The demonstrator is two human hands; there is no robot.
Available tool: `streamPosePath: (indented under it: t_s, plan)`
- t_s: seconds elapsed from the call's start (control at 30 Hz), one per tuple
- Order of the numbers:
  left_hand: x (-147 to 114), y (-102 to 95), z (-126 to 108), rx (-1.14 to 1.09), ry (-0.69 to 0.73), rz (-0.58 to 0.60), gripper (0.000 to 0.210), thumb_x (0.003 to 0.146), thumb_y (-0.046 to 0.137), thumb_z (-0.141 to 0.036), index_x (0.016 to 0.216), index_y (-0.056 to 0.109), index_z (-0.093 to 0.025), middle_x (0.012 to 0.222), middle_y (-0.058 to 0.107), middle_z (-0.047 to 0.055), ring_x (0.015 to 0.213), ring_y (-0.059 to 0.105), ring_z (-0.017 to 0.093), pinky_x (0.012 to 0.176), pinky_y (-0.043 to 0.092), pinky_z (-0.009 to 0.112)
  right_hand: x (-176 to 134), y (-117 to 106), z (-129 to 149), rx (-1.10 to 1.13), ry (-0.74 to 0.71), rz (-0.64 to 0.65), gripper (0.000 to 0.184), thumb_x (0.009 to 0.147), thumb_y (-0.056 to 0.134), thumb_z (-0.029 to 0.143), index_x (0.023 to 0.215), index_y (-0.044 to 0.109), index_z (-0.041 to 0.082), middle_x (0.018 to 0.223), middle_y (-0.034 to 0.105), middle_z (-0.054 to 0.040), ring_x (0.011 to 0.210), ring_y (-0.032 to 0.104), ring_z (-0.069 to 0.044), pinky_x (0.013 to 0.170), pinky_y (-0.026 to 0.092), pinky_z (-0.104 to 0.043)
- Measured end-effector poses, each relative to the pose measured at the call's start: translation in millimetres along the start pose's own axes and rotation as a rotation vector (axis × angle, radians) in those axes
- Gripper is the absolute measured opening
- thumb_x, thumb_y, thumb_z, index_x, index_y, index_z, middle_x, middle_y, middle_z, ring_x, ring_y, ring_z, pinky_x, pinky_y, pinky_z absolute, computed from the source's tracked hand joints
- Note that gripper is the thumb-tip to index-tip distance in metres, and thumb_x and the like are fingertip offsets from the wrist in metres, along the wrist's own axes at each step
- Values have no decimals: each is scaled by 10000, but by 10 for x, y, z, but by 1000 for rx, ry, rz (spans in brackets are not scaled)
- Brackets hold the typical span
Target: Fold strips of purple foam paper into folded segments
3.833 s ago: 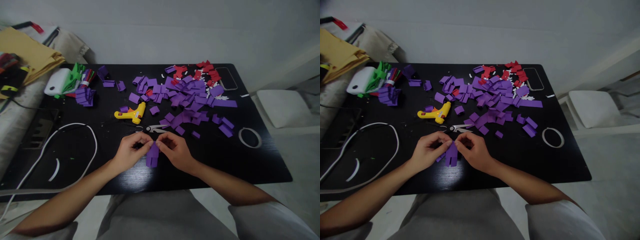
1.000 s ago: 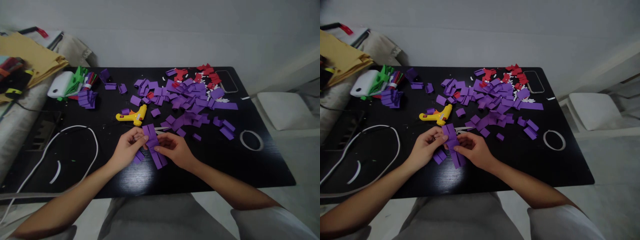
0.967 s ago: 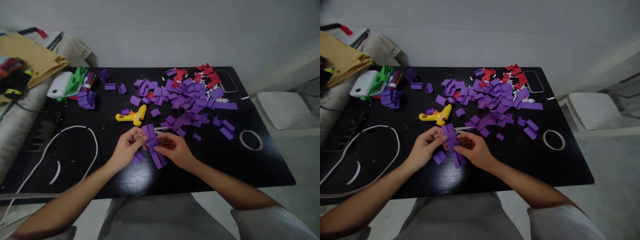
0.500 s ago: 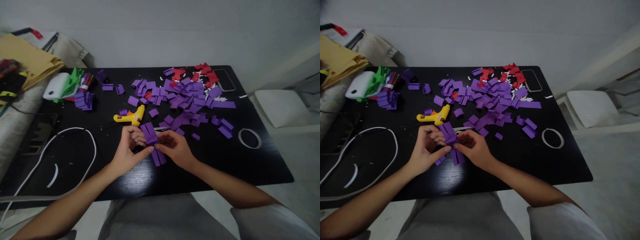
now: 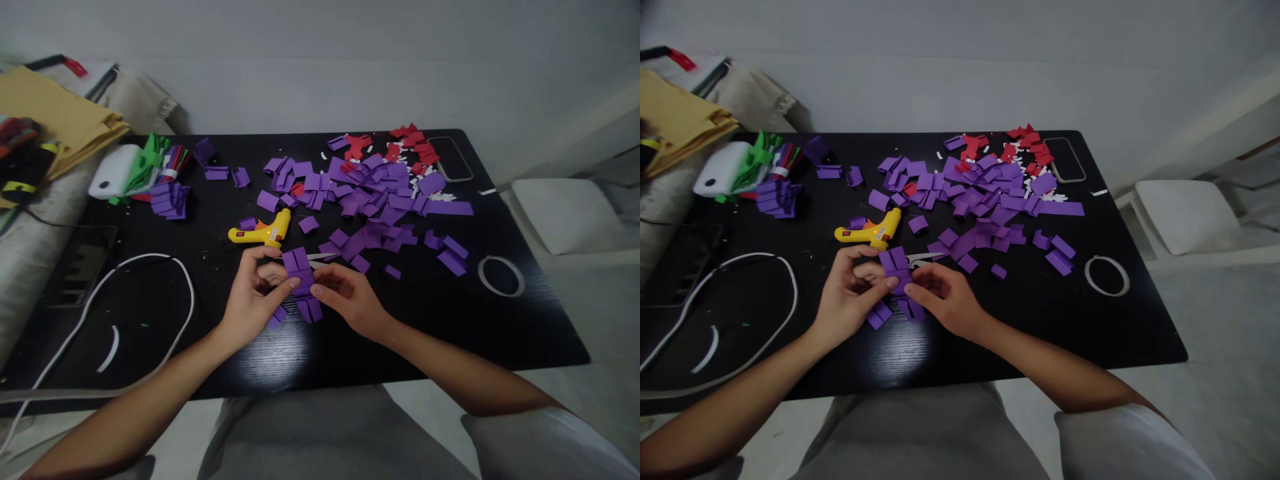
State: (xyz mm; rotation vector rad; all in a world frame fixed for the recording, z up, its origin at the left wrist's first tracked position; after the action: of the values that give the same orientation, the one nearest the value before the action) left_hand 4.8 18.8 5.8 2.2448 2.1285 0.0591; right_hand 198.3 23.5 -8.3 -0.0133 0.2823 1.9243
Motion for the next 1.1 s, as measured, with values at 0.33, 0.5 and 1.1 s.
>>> streamPosePath:
  t_s: [0.33,0.5,1.1]
  plan:
    - [26,-50,-36,57,-34,-66,456,799,863,-323,1173,640,-188,717,743,-34,642,710,144,694,589,273,-22,4,-5,48,-37,30,417,791,877,292,1121,625,261,975,734,-14,880,728,-169,832,618,-334]
    - [49,-61,-59,81,-42,-53,250,806,862,-326,933,704,-178,711,738,-10,623,685,134,657,587,260,-45,3,-30,-46,-121,18,297,875,788,274,1133,640,282,998,719,-13,886,721,-167,818,614,-330]
    - [19,-33,-66,168,61,-16,146,827,826,-240,826,691,-183,673,690,-26,589,628,109,619,555,231,30,-8,-7,23,73,48,231,790,877,378,838,724,211,803,715,11,739,670,-143,747,575,-305]
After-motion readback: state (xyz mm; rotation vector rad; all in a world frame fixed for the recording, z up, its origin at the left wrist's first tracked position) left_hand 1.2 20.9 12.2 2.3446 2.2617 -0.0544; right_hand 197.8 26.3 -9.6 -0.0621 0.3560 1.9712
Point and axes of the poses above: each hand's wrist, its own x-axis towards the middle knuckle, its own y-axis out of the palm, z = x × y, the point moved 1 cm from there along x, towards the middle knuckle
